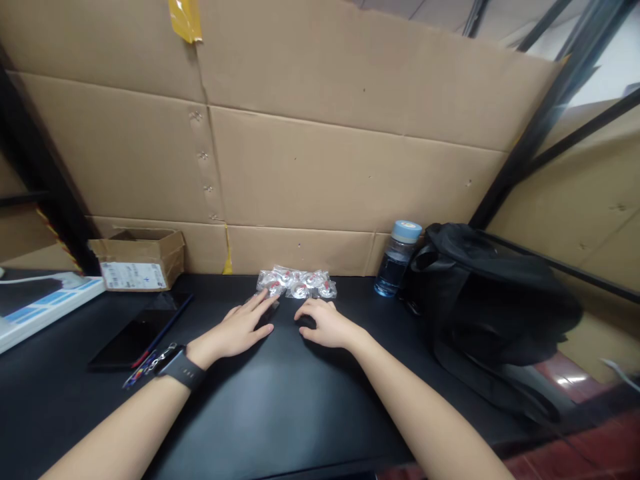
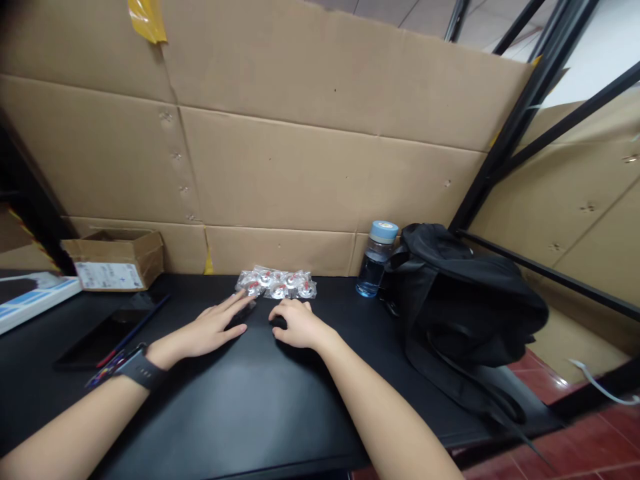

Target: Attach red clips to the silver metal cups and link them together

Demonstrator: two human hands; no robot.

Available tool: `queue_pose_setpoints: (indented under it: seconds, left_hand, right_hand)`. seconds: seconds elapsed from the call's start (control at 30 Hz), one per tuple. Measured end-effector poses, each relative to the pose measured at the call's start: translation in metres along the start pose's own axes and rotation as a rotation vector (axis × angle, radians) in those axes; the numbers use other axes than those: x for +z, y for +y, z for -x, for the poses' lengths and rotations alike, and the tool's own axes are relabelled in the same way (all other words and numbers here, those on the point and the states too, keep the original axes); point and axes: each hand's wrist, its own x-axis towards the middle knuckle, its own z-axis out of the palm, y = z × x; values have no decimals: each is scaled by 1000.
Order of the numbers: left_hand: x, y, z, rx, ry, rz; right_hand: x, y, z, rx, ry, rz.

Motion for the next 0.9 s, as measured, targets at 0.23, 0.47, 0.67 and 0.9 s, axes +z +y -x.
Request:
queue_pose_setpoints:
  seconds: [0.23,0.47,0.67,0.9]
  left_hand:
    - [-10,-3,-5,-154,153,28]
    - [-15,-11,-2,-296,141,16]
    - [-8,-15,3,-392,35,-45]
    - [-10,-19,-4,-336,-18,-33]
  right_hand:
    - [4,20,-4,20,111,-47]
    - [7,24,-1,124,168,60]
    - [9,20,5,256,161,156]
    - [9,35,1,486,77,252]
